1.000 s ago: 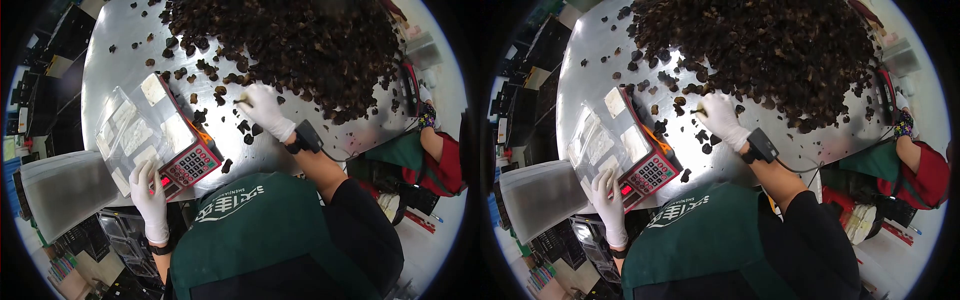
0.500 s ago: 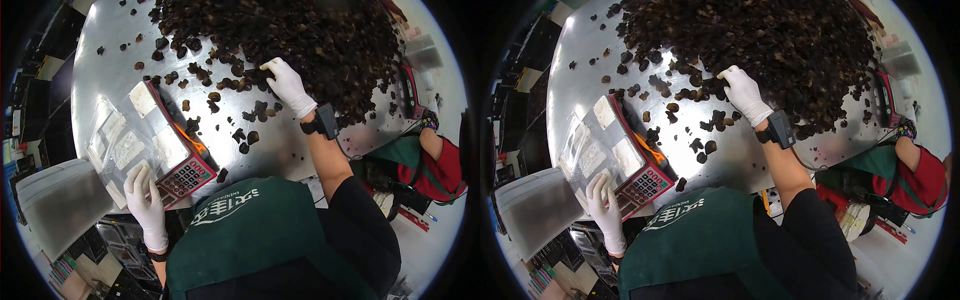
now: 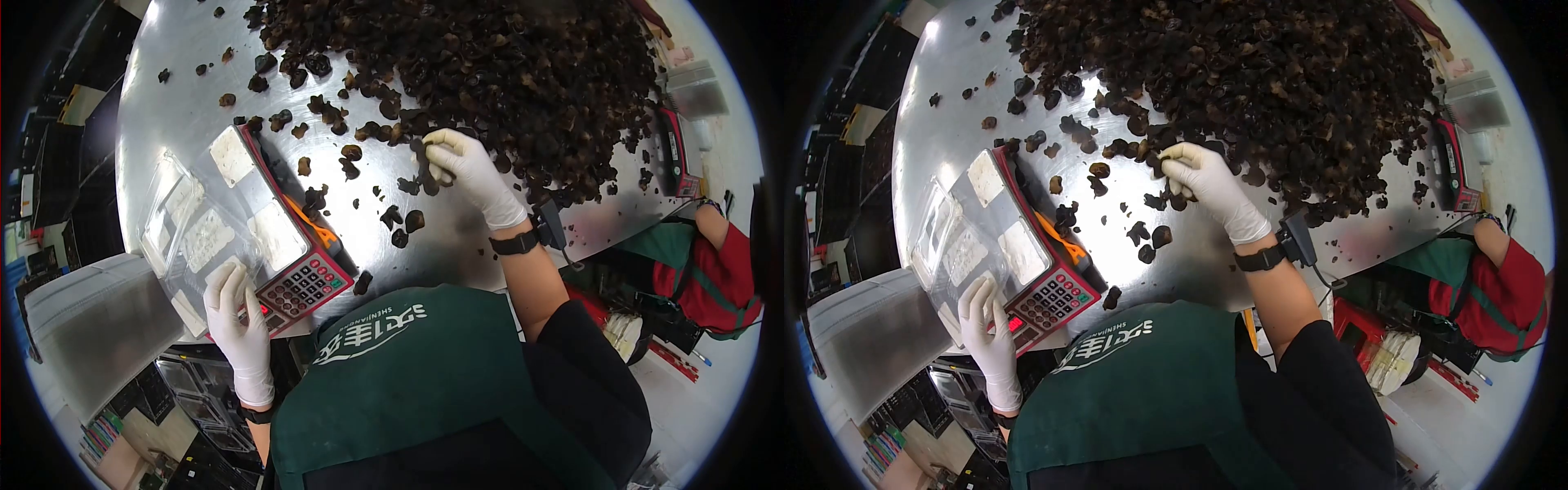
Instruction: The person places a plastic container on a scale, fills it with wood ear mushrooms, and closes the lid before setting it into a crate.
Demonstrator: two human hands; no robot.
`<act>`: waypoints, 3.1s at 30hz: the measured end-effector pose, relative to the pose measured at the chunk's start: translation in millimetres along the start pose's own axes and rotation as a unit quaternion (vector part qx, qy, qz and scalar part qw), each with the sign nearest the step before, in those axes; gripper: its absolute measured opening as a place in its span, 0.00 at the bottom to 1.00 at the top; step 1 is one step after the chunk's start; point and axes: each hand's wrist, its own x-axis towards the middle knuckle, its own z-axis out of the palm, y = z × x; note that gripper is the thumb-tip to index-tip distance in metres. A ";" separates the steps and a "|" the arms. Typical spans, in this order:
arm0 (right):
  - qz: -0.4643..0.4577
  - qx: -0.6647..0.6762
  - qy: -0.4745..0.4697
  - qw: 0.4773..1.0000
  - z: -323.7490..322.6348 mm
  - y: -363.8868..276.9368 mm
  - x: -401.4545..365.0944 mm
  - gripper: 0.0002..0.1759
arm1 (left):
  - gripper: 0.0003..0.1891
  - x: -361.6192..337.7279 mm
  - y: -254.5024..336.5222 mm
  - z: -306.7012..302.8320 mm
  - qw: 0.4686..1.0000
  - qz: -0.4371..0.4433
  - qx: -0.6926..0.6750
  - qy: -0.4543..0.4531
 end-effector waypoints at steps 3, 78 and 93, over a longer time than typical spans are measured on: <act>-0.029 -0.100 -0.037 0.994 8.4 7.0 -18.5 0.07 | 0.18 -2.3 -0.6 -0.5 1.000 -0.010 0.002 -0.004; -0.470 -0.479 0.079 0.737 138.3 -72.1 95.2 0.11 | 0.31 9.1 -35.3 -10.3 0.993 -0.081 0.046 0.074; -0.101 0.175 -0.059 0.978 -6.6 -12.6 43.2 0.22 | 0.31 17.3 -35.9 -8.0 0.993 -0.017 0.113 0.042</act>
